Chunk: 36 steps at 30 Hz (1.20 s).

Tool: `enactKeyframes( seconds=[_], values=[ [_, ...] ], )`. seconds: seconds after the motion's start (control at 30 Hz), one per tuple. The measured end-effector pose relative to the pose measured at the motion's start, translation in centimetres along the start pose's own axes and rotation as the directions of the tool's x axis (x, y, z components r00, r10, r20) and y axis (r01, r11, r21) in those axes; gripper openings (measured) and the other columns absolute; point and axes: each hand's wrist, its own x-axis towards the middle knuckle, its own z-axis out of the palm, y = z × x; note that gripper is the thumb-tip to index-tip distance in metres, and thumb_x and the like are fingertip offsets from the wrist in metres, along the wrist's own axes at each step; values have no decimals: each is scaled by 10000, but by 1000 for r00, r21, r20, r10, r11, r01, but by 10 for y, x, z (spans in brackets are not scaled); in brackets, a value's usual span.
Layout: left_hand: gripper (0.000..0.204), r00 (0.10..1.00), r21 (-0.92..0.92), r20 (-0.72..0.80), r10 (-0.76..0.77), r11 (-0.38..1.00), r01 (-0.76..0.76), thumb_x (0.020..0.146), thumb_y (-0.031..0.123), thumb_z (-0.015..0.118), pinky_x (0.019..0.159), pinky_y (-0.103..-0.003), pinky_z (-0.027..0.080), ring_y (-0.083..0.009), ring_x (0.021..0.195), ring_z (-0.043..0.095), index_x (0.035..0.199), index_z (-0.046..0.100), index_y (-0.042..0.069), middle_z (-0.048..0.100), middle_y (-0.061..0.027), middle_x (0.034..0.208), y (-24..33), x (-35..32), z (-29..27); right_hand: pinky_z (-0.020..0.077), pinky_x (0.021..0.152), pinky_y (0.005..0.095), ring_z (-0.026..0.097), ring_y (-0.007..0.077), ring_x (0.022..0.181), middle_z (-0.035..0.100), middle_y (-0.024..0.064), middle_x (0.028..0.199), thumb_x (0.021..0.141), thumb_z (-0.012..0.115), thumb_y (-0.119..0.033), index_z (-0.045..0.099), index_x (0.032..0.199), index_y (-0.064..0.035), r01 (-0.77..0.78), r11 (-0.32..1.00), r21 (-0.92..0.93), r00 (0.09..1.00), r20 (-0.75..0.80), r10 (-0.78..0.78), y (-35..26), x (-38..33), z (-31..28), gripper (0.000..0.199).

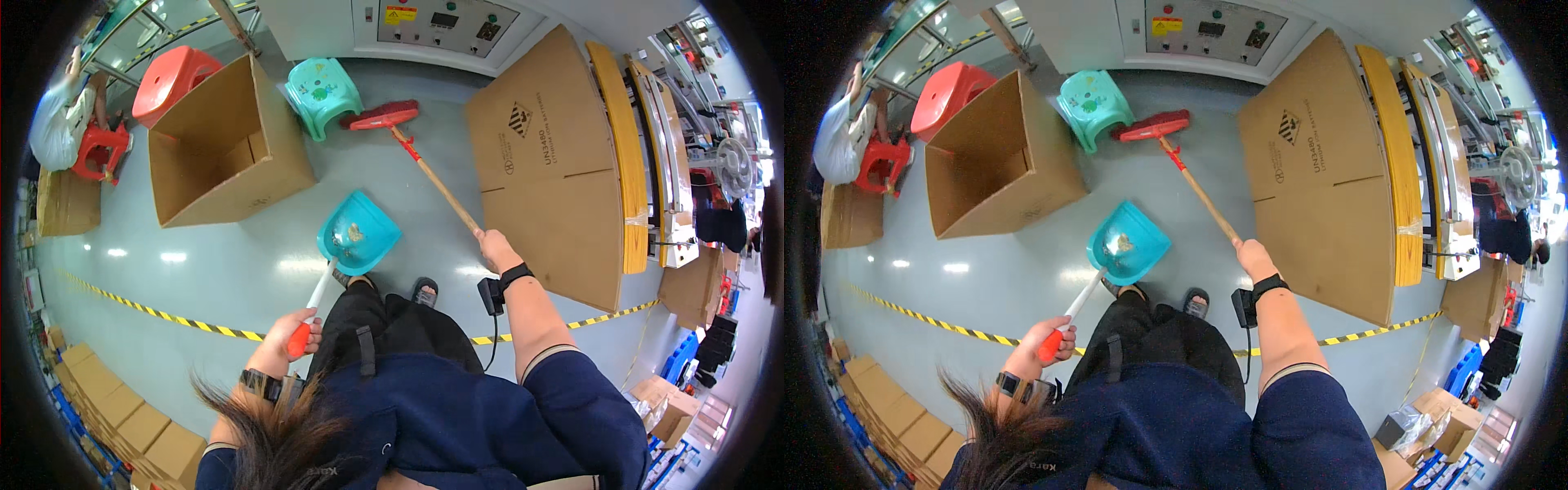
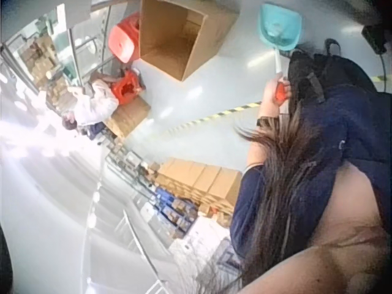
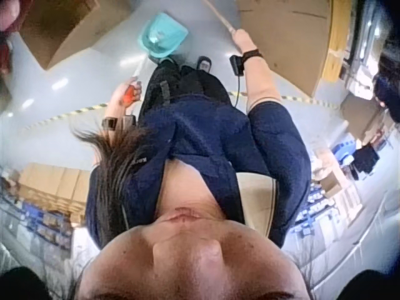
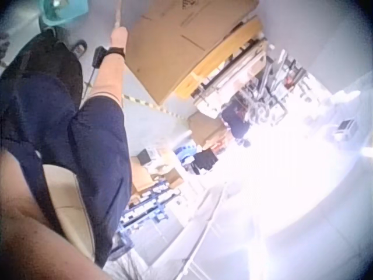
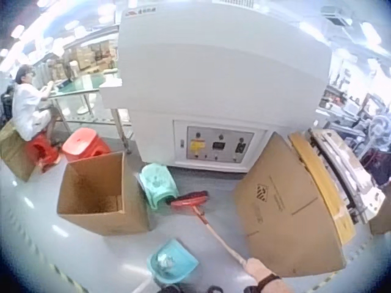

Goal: Sweep the warehouse floor and collect debris into a dustpan.

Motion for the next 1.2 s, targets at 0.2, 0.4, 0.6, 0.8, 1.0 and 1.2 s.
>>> enactKeyframes(
  seconds=[0.2,0.4,0.6,0.8,1.0,1.2],
  values=[
    [201,989,-98,28,145,985,-141,788,210,456,344,-206,251,-93,406,340,780,377,25,365,6,536,-54,-35,13,385,705,444,496,403,801,533,266,790,810,335,-413,552,761,56,-23,998,59,981,193,11,112,-77,39,519],
    [198,985,-203,-1,175,964,-172,779,193,472,353,-202,251,-93,426,345,789,382,18,365,4,543,-95,-58,23,384,478,378,491,282,521,501,152,584,793,409,-386,506,669,8,-220,932,288,940,319,123,175,-160,32,425],
    [191,972,-112,-7,233,966,-233,762,160,464,367,-207,256,-106,440,366,796,345,14,388,-22,567,-79,-37,19,280,306,258,352,102,334,381,4,472,741,540,-321,438,630,-48,-497,540,680,845,521,121,155,-191,0,312],
    [165,994,-70,-35,101,992,-104,761,125,454,365,-214,261,-112,447,370,752,315,37,386,-41,585,-18,10,-26,340,317,270,421,146,344,415,45,459,666,630,-259,447,625,-11,-306,635,709,933,355,54,138,-162,5,311],
    [161,985,-103,-72,159,981,-166,736,105,476,369,-225,267,-146,454,379,753,327,45,389,-80,579,31,62,-35,440,407,336,531,224,409,527,168,521,638,619,-228,538,636,67,-222,963,153,926,343,160,127,-170,63,306],
    [157,982,-113,116,151,984,-139,741,147,457,354,-230,266,-161,423,381,738,331,54,379,-74,530,49,63,-18,409,354,326,510,204,380,502,130,495,683,595,-237,500,676,59,-381,914,140,801,543,251,54,-295,102,311]
  ],
)
